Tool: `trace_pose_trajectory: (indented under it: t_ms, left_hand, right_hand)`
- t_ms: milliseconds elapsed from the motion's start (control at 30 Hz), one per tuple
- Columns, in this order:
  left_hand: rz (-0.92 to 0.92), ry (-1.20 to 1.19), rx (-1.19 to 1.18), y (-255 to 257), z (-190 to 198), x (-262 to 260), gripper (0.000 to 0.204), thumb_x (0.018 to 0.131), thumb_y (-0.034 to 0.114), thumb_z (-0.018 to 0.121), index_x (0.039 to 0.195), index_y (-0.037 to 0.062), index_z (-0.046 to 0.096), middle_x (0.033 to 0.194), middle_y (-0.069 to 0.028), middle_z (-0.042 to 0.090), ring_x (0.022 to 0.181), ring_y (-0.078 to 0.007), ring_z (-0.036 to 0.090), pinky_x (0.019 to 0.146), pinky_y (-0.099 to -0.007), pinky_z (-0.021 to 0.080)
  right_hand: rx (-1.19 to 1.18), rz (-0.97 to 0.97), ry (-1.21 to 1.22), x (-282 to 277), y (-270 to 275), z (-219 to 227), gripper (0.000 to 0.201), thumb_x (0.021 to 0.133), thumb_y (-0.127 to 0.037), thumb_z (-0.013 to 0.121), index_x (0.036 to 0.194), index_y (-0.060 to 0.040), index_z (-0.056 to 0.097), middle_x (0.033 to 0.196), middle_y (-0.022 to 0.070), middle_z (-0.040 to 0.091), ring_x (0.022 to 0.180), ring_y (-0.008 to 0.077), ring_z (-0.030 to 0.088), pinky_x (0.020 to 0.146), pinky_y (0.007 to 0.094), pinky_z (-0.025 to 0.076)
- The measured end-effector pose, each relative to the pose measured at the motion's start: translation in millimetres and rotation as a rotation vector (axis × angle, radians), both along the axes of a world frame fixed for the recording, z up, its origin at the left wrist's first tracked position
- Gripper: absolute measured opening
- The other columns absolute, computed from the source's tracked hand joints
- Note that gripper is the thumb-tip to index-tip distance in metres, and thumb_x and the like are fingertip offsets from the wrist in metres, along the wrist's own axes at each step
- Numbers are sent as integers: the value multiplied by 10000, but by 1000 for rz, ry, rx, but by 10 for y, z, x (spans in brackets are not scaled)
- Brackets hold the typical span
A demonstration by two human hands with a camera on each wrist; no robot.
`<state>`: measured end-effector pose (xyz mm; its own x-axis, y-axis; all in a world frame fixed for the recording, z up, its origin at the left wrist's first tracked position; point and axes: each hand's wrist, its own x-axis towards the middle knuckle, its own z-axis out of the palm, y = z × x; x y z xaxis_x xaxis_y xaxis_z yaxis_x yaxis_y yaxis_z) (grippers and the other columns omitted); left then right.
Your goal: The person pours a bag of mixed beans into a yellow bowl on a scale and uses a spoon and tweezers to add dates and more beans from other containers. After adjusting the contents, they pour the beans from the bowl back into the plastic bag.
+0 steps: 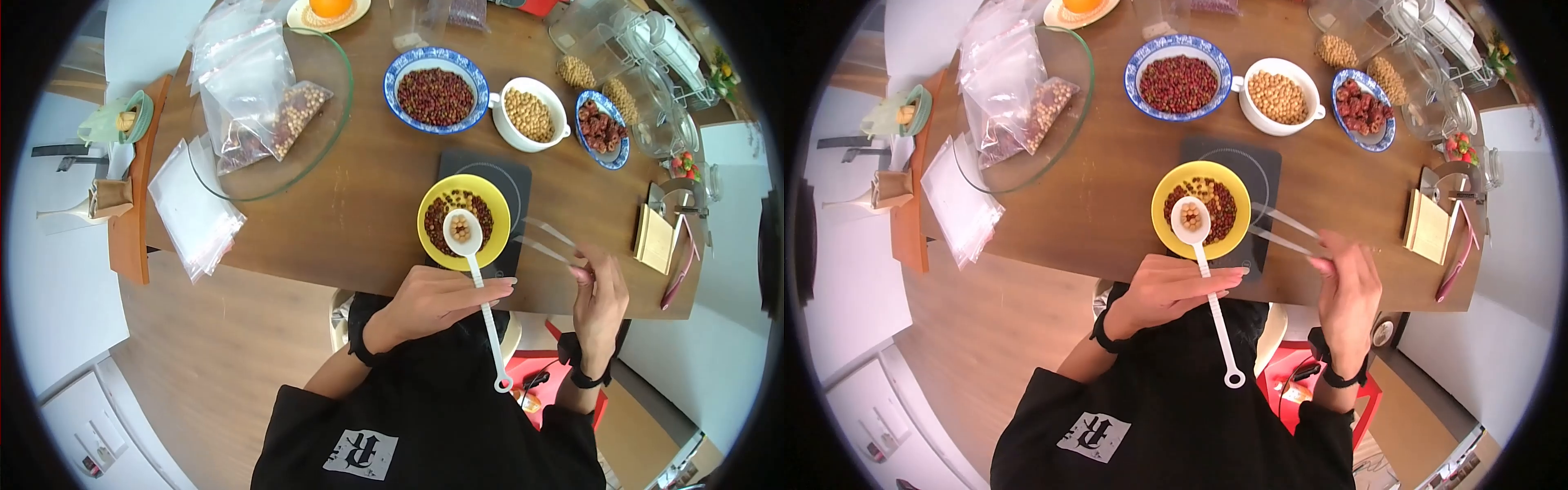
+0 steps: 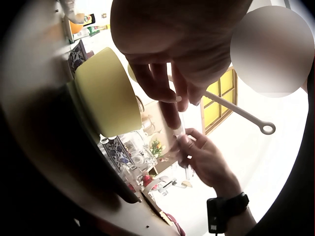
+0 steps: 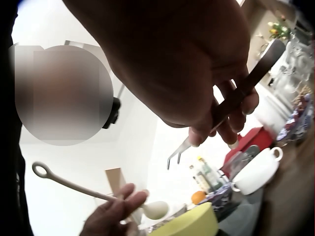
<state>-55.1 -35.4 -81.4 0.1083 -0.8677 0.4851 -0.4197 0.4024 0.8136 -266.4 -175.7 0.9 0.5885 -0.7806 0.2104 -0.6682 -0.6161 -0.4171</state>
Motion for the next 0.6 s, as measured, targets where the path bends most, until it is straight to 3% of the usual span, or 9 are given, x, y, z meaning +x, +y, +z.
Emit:
trace_pose_trajectory:
  t_ms: [33, 67, 133, 400, 467, 600]
  left_hand:
    - [-19, -50, -5, 0, 19, -5, 385, 848, 101, 731, 1229, 140, 695, 1138, 14, 747, 827, -175, 739, 677, -280, 598]
    - [-41, -49, 17, 11, 59, 0, 341, 813, 88, 759, 1152, 103, 734, 1113, -41, 756, 882, -218, 752, 730, -295, 613]
    - [-57, -77, 31, 27, 54, 16, 341, 808, 91, 756, 1148, 110, 737, 1115, -35, 756, 885, -214, 750, 731, -295, 614]
    - [-100, -166, 62, 70, 40, 16, 316, 819, 101, 709, 1130, 133, 749, 1154, -8, 746, 900, -189, 739, 731, -289, 615]
    - [-47, -194, -43, 48, -3, 0, 406, 792, 101, 668, 1191, 162, 710, 1206, 58, 726, 729, -114, 684, 597, -250, 572]
    - [-61, -221, -19, 50, 19, 22, 378, 816, 113, 650, 1186, 164, 711, 1215, 58, 722, 746, -112, 689, 593, -247, 569]
  right_hand:
    - [-113, 192, 52, 70, 25, 119, 248, 866, 4, 662, 1106, -52, 641, 964, 108, 696, 824, 306, 637, 700, 399, 512]
    - [-103, 191, 59, 122, 36, 195, 248, 866, 4, 662, 1106, -52, 641, 964, 108, 696, 824, 306, 637, 700, 399, 512]
    - [-273, 325, 141, 211, 46, 291, 254, 791, -6, 700, 1039, -53, 669, 974, 53, 696, 785, 256, 619, 664, 365, 490]
    - [-410, 416, 280, 437, -11, 354, 315, 705, -84, 684, 1018, -55, 669, 980, 22, 682, 762, 220, 594, 655, 333, 461]
    - [-430, 414, 289, 451, -14, 343, 323, 699, -96, 667, 1020, -56, 669, 982, 20, 680, 766, 219, 595, 659, 335, 465]
    - [-412, 437, 331, 475, -5, 361, 345, 684, -119, 634, 1022, -55, 670, 993, 20, 676, 778, 221, 598, 668, 334, 471]
